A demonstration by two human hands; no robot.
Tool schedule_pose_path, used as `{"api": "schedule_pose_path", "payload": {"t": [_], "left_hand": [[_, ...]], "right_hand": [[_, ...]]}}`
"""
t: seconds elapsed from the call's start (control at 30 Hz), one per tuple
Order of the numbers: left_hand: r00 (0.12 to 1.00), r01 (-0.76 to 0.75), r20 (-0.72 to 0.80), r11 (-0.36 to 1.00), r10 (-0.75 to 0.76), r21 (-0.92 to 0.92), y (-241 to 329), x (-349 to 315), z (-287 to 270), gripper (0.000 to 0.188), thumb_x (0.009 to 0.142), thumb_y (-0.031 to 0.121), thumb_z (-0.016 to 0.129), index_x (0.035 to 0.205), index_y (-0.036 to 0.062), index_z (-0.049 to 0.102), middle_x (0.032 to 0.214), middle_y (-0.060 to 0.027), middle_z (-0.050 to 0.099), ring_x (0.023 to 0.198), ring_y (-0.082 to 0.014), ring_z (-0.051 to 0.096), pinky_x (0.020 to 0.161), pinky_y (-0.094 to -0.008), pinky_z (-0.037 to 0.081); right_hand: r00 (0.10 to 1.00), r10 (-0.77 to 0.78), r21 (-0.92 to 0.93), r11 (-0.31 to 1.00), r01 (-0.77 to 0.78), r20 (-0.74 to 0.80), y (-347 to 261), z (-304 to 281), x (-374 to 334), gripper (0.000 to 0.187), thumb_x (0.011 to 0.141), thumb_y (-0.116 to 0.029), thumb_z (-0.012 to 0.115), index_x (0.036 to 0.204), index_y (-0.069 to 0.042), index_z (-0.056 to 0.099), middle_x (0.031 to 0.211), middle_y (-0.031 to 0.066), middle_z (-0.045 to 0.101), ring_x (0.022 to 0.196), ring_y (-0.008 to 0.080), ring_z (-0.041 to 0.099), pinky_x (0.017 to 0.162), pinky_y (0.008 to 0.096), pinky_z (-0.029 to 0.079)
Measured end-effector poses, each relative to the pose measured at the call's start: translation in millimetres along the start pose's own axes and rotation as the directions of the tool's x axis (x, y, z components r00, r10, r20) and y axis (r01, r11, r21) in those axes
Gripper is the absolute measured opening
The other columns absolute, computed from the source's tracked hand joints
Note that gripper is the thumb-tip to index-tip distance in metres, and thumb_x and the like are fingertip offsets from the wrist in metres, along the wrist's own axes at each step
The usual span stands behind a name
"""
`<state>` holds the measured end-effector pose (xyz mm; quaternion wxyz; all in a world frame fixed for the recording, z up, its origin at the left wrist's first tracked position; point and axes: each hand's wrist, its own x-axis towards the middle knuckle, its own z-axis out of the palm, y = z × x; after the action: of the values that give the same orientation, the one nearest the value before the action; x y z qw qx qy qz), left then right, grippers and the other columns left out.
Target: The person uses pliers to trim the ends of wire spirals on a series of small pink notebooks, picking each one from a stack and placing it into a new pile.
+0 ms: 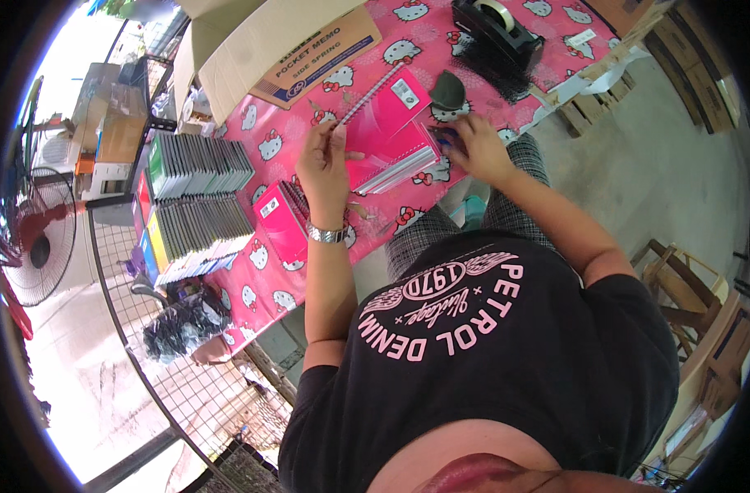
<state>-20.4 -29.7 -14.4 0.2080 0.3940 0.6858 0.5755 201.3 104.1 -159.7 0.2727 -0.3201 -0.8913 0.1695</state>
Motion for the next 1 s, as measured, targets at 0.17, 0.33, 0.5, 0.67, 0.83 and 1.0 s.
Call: {"api": "schedule_pose_path", "payload": {"t": [0.17, 0.33, 0.5, 0.67, 0.83, 1.0], "left_hand": [[0.999, -0.019, -0.051, 1.0, 0.018, -0.018, 2, 1, 15, 0.024, 0.095, 0.013, 0.064, 0.111, -0.0046, 0.059, 0.076, -0.0023, 0.056, 0.063, -0.0073, 0.059, 0.055, -0.0231, 0.055], [0.997, 0.0, -0.071, 0.999, -0.004, -0.053, -5, -10, 7, 0.022, 0.093, 0.009, 0.066, 0.11, -0.0048, 0.061, 0.08, -0.0029, 0.062, 0.065, -0.0077, 0.062, 0.057, -0.0229, 0.054], [0.994, 0.017, -0.103, 0.997, -0.025, -0.074, 0, -15, 13, 0.017, 0.092, 0.003, 0.064, 0.106, -0.0072, 0.063, 0.085, -0.0054, 0.067, 0.068, -0.0089, 0.064, 0.062, -0.0235, 0.055], [0.973, -0.124, -0.201, 0.991, 0.111, -0.053, -21, -19, 13, 0.019, 0.089, -0.005, 0.063, 0.108, -0.007, 0.065, 0.089, -0.0073, 0.07, 0.071, -0.008, 0.064, 0.065, -0.0225, 0.053], [0.945, -0.173, -0.265, 0.98, 0.194, 0.103, -32, -24, 12, 0.022, 0.084, -0.008, 0.065, 0.106, -0.0056, 0.067, 0.085, -0.0068, 0.071, 0.075, -0.0081, 0.065, 0.068, -0.0225, 0.052], [0.912, -0.233, -0.309, 0.96, 0.27, 0.152, -23, -24, 14, 0.023, 0.082, -0.011, 0.064, 0.104, -0.0038, 0.068, 0.084, -0.0077, 0.071, 0.076, -0.0095, 0.066, 0.069, -0.023, 0.053]], "right_hand": [[0.992, 0.009, -0.05, 0.999, -0.002, 0.125, 1, -16, -17, 0.058, 0.079, -0.029, 0.071, 0.13, -0.005, 0.054, 0.121, 0.0199, 0.054, 0.111, 0.0381, 0.054, 0.096, 0.0456, 0.043], [0.959, 0.104, 0.425, 0.905, 0.02, -0.265, -49, -68, 14, 0.067, 0.073, -0.026, 0.077, 0.133, -0.006, 0.053, 0.121, 0.018, 0.054, 0.109, 0.0364, 0.054, 0.097, 0.0436, 0.042], [0.944, -0.289, 0.365, 0.871, 0.328, -0.159, -112, -94, 31, 0.067, 0.073, -0.025, 0.075, 0.134, -0.008, 0.053, 0.122, 0.015, 0.055, 0.109, 0.0338, 0.055, 0.096, 0.0442, 0.043], [0.954, -0.297, 0.337, 0.894, 0.295, -0.046, -127, -95, 35, 0.062, 0.073, -0.021, 0.074, 0.131, -0.008, 0.055, 0.121, 0.0135, 0.055, 0.113, 0.0326, 0.052, 0.096, 0.0447, 0.043], [0.981, -0.191, 0.563, 0.815, 0.137, 0.039, -131, -97, 27, 0.058, 0.072, -0.019, 0.073, 0.126, -0.006, 0.057, 0.118, 0.0125, 0.055, 0.112, 0.0331, 0.052, 0.095, 0.0445, 0.043], [0.946, -0.307, 0.392, 0.862, 0.322, -0.103, -133, -104, 36, 0.055, 0.071, -0.016, 0.073, 0.123, -0.004, 0.06, 0.115, 0.0142, 0.056, 0.11, 0.0347, 0.053, 0.093, 0.0437, 0.045]]}}
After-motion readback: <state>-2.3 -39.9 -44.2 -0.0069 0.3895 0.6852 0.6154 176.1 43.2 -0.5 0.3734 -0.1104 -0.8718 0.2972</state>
